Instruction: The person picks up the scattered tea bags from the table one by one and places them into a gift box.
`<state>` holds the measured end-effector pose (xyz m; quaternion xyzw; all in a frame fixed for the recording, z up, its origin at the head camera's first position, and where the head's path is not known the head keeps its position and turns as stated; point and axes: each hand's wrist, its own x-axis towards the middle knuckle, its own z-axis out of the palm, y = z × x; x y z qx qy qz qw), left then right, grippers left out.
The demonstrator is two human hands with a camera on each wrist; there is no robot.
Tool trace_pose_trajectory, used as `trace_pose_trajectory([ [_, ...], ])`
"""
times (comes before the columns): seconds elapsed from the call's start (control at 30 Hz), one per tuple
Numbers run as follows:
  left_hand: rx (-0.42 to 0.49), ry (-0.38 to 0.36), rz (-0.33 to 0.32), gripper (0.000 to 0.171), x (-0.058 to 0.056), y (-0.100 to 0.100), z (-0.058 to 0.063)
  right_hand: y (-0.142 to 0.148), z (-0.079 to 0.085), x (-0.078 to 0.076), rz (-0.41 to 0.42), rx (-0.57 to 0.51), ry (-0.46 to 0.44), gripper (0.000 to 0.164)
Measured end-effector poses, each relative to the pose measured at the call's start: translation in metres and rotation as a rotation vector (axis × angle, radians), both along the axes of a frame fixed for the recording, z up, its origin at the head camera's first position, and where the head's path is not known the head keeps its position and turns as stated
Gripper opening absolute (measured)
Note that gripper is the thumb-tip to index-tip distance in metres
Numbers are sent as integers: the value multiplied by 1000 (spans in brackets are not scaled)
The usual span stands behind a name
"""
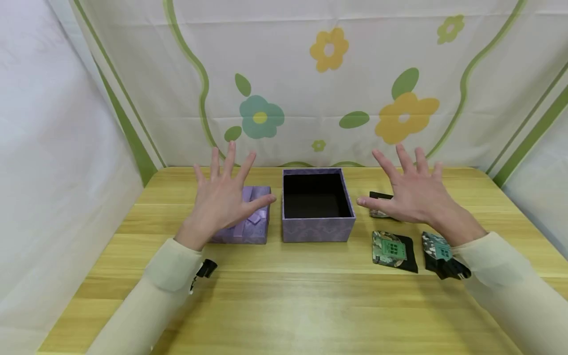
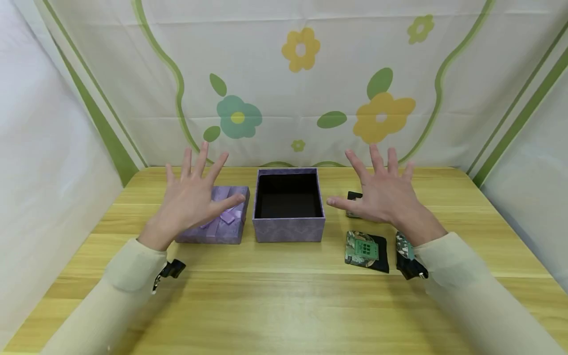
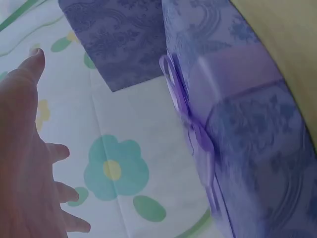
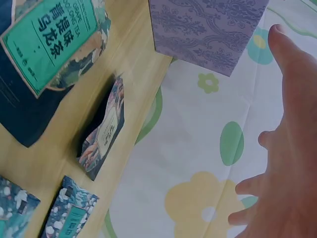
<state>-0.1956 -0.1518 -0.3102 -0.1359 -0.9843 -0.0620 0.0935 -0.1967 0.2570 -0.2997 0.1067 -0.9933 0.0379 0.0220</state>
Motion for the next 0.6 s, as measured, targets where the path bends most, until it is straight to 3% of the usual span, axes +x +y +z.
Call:
trace_pose_trajectory([
  [0.17,137,-34,-68,105,8,7,-3,2,-3,7,28,-47,37,113],
  [0.3,341,-108,-156,95,14,17,-11,7,-5,15,37,-219,-12,106],
  [0.43,519,-211,-200,90,17,29,-23,14,-10,25,49,-389,-71,98],
  [0.6,650,-327,-228,91,19,42,-39,21,-21,40,77,-511,-87,89],
])
